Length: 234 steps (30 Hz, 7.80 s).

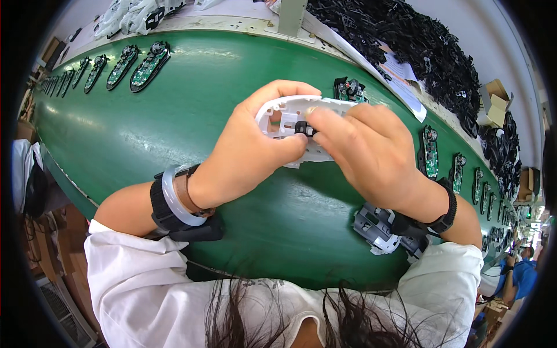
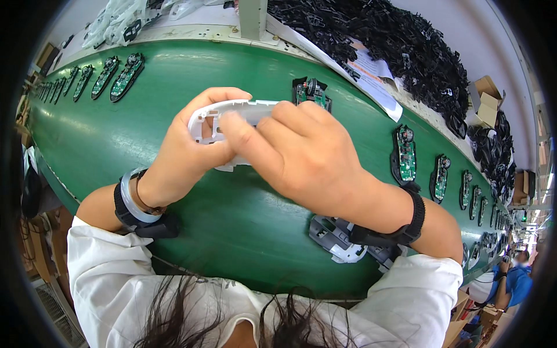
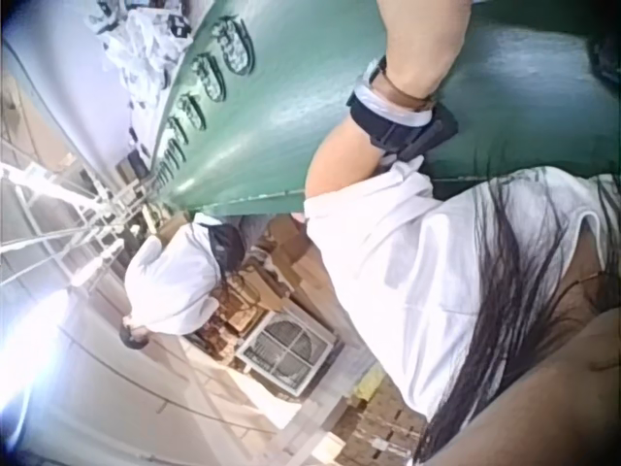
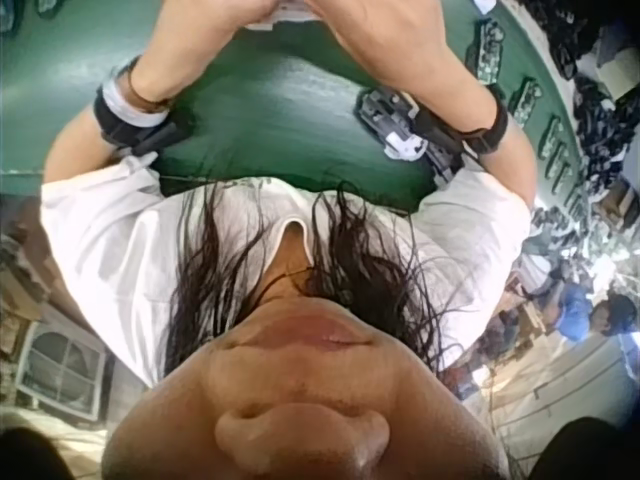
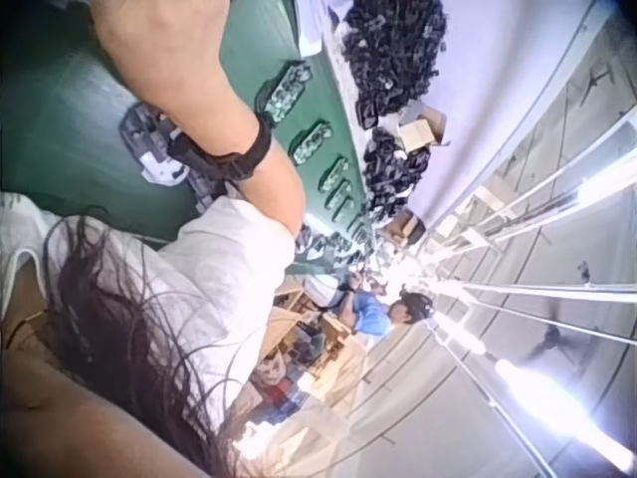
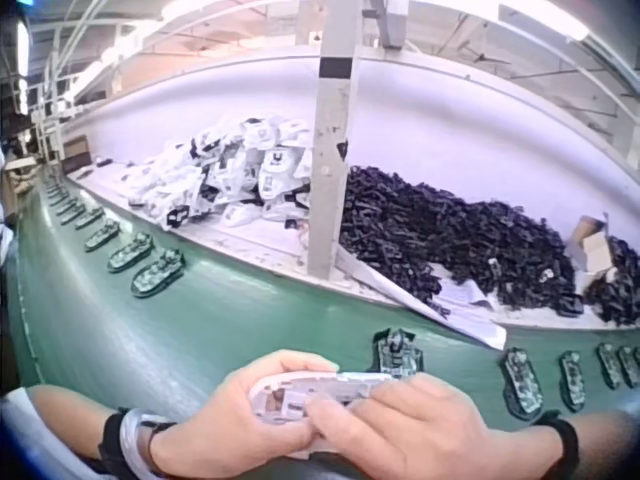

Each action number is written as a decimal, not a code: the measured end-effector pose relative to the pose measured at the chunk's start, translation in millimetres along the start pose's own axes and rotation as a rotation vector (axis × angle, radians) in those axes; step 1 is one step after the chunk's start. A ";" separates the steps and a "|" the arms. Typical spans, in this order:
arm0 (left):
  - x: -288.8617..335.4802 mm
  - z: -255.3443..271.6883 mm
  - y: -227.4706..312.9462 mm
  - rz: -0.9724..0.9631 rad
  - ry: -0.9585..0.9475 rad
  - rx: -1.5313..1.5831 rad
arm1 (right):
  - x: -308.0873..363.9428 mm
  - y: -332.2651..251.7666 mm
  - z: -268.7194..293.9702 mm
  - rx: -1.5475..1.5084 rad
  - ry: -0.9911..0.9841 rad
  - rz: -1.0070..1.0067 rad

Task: The person assembles small electronic devices on a green workbench. They repeatedly pick up white plastic casings and black internal components, insert the components into the casings, and place the assembled units on the table. The process involves handling multiple units one by one in a repetitive sequence.

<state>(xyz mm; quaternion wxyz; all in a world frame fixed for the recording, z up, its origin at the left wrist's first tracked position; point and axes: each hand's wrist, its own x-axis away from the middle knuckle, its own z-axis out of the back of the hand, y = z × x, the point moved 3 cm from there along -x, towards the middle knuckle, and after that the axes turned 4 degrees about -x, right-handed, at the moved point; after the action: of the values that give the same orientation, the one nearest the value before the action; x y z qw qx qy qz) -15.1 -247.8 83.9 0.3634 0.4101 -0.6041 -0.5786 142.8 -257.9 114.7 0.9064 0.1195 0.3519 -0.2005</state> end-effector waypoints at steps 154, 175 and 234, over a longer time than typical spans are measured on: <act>18.8 49.9 38.5 -0.234 -0.063 -0.483 | -37.3 5.0 -1.8 -0.746 -0.028 -0.604; 15.7 56.0 38.6 -0.220 -0.058 -0.365 | -57.0 7.1 -2.5 -0.722 -0.079 -0.683; -239.7 178.2 160.7 -0.628 0.644 -1.893 | 0.9 -18.1 -14.4 -0.184 -0.440 -0.523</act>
<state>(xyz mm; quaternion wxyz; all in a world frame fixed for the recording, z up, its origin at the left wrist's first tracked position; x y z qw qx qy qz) -94.1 42.2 240.9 0.5131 0.2314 0.3542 -0.7468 126.8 -269.1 102.3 0.8856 -0.1026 0.1835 -0.4142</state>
